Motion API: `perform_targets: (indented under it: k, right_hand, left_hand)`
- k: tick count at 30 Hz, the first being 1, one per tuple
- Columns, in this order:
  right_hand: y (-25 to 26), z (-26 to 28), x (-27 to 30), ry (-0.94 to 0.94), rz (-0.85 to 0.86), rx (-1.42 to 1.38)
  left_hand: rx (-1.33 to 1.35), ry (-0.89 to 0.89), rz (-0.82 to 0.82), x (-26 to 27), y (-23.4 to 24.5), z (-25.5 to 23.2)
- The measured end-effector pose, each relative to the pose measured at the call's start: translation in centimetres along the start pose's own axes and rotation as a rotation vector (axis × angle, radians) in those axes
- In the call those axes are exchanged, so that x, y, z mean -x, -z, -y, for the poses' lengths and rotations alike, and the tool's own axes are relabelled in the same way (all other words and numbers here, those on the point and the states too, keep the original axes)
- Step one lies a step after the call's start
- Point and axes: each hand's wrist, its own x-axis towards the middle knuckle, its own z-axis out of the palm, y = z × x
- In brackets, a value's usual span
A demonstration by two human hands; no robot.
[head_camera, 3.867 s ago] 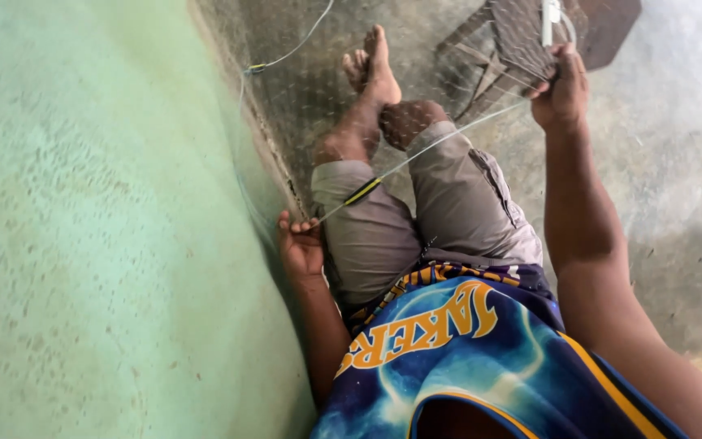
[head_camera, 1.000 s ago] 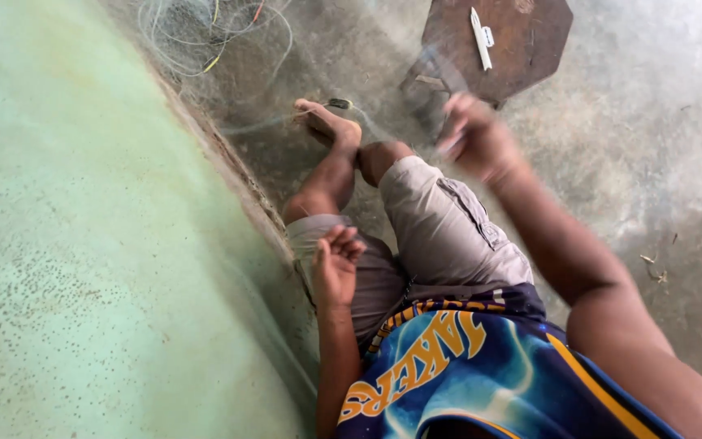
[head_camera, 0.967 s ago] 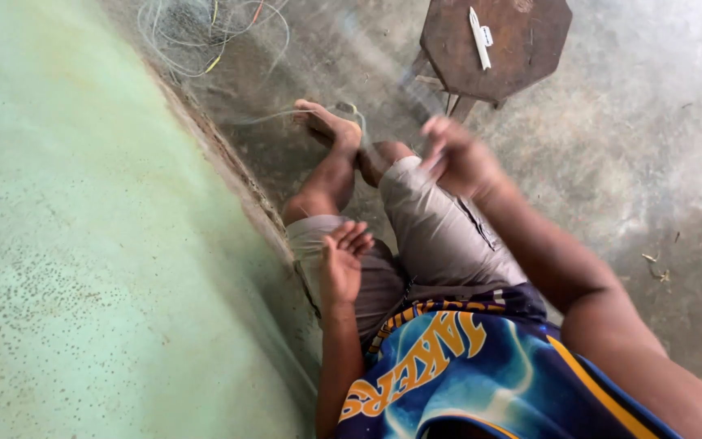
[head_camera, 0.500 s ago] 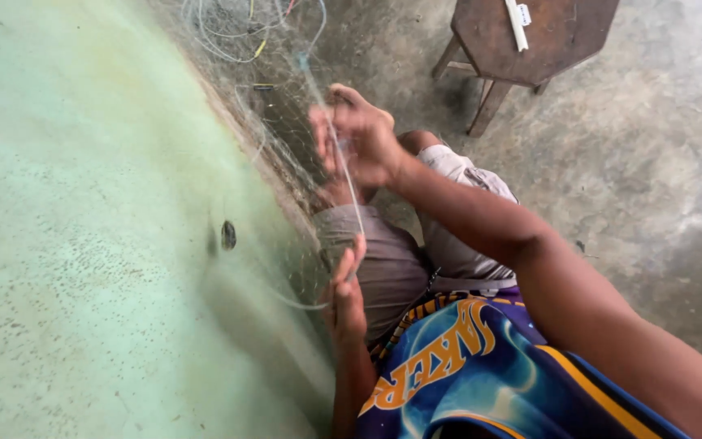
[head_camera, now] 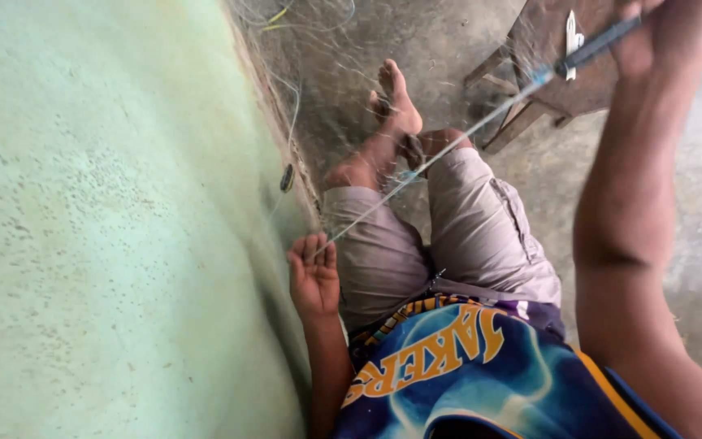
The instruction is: Repairing or weaving a fine-mesh fishing net using a netting needle shuttle.
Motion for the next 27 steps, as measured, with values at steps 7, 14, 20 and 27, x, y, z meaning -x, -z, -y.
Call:
perform_targets:
  k: [7, 14, 20, 27]
  right_hand:
    - [11.6, -1.7, 4.5, 0.024, -0.156, 0.349]
    - [14.5, -6.4, 1.4, -0.032, -0.102, 0.312]
    - [15.6, -7.3, -0.2, -0.076, -0.106, 0.306]
    - [15.7, -5.9, 0.3, -0.056, -0.151, 0.405]
  left_hand:
    - [0.145, 0.082, -0.173, -3.5, 7.0, 4.3]
    - [0.175, -0.038, -0.261, -2.8, 6.4, 1.3]
    - [0.132, -0.001, -0.223, -0.2, 4.6, 0.7]
    - [-0.053, 0.094, -0.162, 0.0, 2.4, 0.1]
